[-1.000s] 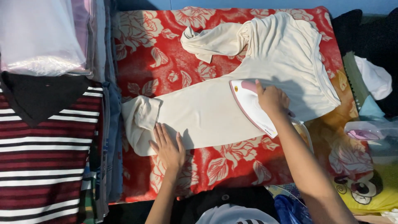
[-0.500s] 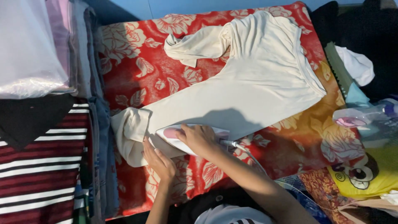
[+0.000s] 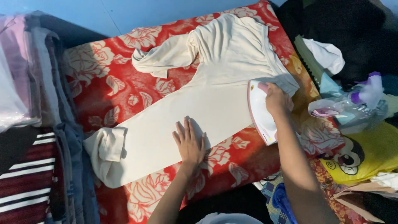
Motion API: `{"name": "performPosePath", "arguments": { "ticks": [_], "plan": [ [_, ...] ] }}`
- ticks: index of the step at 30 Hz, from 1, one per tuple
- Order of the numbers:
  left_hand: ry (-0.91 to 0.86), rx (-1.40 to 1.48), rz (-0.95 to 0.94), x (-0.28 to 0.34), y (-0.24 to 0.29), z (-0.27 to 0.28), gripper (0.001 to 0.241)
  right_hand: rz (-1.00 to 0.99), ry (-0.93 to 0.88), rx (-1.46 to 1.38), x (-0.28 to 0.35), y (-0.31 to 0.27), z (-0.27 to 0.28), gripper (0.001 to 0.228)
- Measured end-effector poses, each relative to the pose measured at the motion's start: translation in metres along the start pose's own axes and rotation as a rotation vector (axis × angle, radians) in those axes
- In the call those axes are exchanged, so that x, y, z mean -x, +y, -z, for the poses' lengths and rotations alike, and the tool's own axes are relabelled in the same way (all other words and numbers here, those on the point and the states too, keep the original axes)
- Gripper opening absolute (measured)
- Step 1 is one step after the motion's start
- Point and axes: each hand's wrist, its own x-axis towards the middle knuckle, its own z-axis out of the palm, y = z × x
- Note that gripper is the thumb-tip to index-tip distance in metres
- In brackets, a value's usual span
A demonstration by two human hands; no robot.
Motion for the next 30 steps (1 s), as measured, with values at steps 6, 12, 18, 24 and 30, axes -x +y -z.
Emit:
{"name": "performPosePath", "arguments": {
  "ticks": [6, 12, 18, 24, 30],
  "plan": [
    [-0.183, -0.129, 0.029, -0.014, 0.022, -0.001, 0.099, 0.565, -0.229, -0.1, 0.094, -0.055, 0.066, 0.037],
    [-0.204, -0.133, 0.055, -0.015, 0.025, 0.003, 0.102, 0.669, -0.166, -0.325, 0.016, -0.057, 0.005, 0.041],
    [-0.24, -0.099, 0.087, -0.019, 0.031, 0.012, 0.121, 0.91, -0.439, -0.149, 0.015, -0.068, 0.03, 0.043],
    [-0.067, -0.057, 0.024, -0.016, 0.031, 0.002, 0.132, 0.705, -0.171, -0.313, -0.053, -0.095, -0.004, 0.037],
    [-0.03, -0.049, 0.027, -0.02, 0.032, 0.003, 0.134, 1.092, -0.16, -0.163, -0.032, -0.138, 0.038, 0.037]
  ]
}}
